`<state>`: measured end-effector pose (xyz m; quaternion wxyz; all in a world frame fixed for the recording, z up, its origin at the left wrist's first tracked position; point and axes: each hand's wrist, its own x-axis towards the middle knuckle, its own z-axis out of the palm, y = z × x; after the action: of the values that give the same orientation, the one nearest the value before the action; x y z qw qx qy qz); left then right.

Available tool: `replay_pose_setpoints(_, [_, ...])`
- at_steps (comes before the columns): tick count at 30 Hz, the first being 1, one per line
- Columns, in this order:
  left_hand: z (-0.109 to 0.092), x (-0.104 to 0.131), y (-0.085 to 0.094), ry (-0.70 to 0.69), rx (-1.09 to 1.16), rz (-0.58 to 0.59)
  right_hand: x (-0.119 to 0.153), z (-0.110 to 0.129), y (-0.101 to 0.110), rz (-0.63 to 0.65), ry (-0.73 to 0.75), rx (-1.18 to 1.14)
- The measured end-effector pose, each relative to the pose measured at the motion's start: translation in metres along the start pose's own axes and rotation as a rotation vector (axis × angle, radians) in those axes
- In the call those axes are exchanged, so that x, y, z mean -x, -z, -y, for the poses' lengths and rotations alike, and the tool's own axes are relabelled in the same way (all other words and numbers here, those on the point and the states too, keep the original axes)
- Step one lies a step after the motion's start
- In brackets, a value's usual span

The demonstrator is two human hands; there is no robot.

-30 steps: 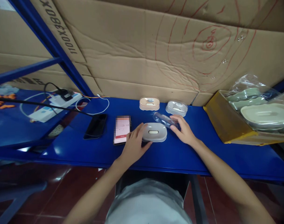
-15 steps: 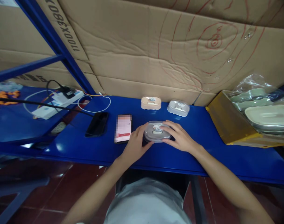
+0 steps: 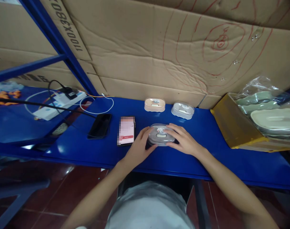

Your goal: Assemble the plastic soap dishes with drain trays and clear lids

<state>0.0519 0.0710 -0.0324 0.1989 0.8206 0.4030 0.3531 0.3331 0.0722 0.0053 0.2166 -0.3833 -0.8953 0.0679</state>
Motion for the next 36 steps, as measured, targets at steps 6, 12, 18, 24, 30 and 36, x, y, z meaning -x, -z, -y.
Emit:
replay_pose_setpoints(6, [0.002, 0.000, -0.001, -0.004, -0.015, -0.005, -0.001, 0.002, 0.000, 0.013, -0.010, 0.033])
replay_pose_setpoints(12, [0.003, 0.000, -0.002, -0.018, -0.024, 0.004, -0.001, 0.002, -0.001, 0.008, 0.001, 0.071])
replay_pose_setpoints(18, [0.005, 0.003, -0.003, -0.008, -0.035, 0.018, 0.002, -0.001, -0.002, -0.003, 0.013, 0.067])
replay_pose_setpoints(24, [0.007, 0.004, -0.004, -0.004, -0.028, 0.011, 0.002, 0.000, -0.005, -0.019, 0.033, 0.112])
replay_pose_setpoints(30, [0.011, 0.005, -0.006, 0.014, -0.026, 0.007, -0.001, 0.005, -0.007, -0.013, 0.038, 0.144])
replay_pose_setpoints(36, [0.010, 0.005, -0.009, 0.021, -0.079, -0.042, -0.002, 0.001, -0.012, -0.018, -0.010, 0.090])
